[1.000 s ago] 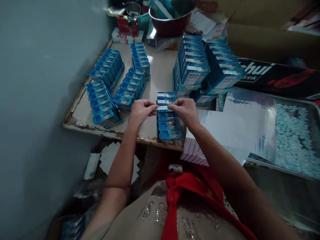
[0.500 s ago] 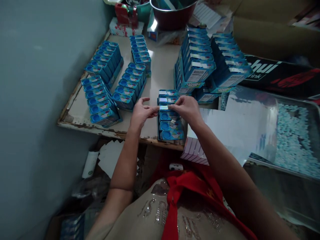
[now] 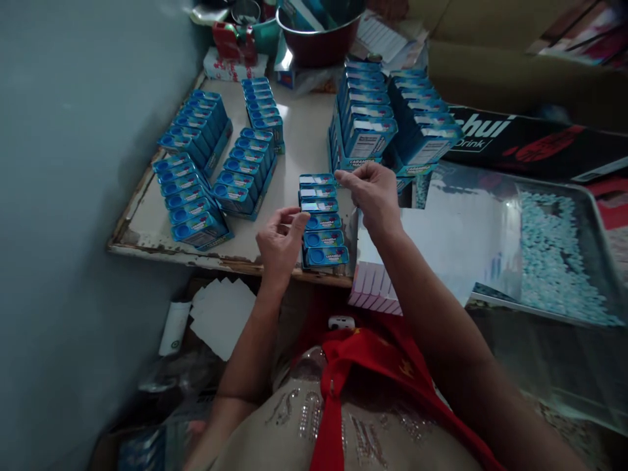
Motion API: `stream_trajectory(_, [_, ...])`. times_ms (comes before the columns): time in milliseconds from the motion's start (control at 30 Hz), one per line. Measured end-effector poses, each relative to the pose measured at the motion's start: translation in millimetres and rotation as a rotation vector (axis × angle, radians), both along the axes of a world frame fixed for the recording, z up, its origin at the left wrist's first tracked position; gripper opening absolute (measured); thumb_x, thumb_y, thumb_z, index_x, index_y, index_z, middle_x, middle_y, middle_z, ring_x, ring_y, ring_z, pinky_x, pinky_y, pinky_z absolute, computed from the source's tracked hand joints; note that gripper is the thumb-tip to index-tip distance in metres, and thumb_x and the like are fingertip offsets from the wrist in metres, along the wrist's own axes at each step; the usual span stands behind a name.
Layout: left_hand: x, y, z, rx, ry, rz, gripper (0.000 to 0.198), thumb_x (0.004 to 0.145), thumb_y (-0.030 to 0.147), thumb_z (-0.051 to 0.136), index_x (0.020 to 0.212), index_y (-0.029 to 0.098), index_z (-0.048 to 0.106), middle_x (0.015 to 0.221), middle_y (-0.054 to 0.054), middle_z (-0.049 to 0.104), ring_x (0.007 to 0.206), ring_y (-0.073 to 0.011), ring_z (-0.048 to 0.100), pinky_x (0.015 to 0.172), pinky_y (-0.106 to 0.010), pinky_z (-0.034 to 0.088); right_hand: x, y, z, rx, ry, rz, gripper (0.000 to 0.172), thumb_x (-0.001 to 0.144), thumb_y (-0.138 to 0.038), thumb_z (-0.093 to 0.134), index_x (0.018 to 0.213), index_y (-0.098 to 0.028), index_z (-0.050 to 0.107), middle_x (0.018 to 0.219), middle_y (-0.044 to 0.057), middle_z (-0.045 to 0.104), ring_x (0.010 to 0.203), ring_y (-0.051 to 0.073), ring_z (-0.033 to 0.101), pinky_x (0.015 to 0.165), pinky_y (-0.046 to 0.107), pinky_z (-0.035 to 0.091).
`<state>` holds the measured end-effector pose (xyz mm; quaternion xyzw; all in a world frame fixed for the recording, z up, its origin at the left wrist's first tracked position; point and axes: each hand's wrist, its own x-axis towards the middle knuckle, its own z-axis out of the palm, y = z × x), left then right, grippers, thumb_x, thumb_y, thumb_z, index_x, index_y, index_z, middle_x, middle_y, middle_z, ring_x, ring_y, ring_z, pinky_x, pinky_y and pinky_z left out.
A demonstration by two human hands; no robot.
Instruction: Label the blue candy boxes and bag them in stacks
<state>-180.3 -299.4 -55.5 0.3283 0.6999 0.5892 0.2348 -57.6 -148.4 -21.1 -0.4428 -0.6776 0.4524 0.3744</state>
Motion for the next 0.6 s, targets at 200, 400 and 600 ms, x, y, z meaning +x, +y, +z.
stream_trajectory(200, [44.1, -8.5, 32.7, 0.008, 0.222, -0.101, 0.053, 0.067, 0.047, 0.097, 0.105, 0.021, 0.072, 0.106, -0.006, 0.072, 0.074, -0.014, 0.06, 0.073, -0.027, 0.051, -7.0, -6.5, 10.3, 0.133, -0.034, -0.099, 0.04, 0.084, -0.046, 0.082, 0.07, -0.024, 0.052, 0.068, -0.002, 0.05, 0.068, 0.014, 0.05, 0.065, 0.03, 0.041])
stream_trajectory(400, [42.6, -6.9, 30.2, -0.002, 0.215, -0.057, 0.02, 0.092, 0.038, 0.076, 0.08, 0.023, 0.073, 0.086, -0.002, 0.069, 0.069, -0.0146, 0.059, 0.073, -0.028, 0.049, -4.2, -12.5, 13.4, 0.032, 0.045, -0.074, 0.044, 0.084, -0.058, 0.081, 0.073, -0.025, 0.054, 0.065, -0.002, 0.052, 0.063, 0.014, 0.052, 0.059, 0.03, 0.04])
stream_trajectory(600, [-2.6, -16.0, 36.6, -0.091, 0.078, -0.223, 0.028, 0.087, 0.046, 0.078, 0.076, 0.021, 0.072, 0.072, 0.0, 0.063, 0.063, -0.0136, 0.052, 0.06, -0.027, 0.042, 12.3, -21.0, 8.4, -0.353, 0.141, 0.139, 0.057, 0.059, -0.051, 0.096, 0.095, -0.024, 0.061, 0.069, -0.002, 0.065, 0.057, 0.014, 0.057, 0.053, 0.029, 0.04])
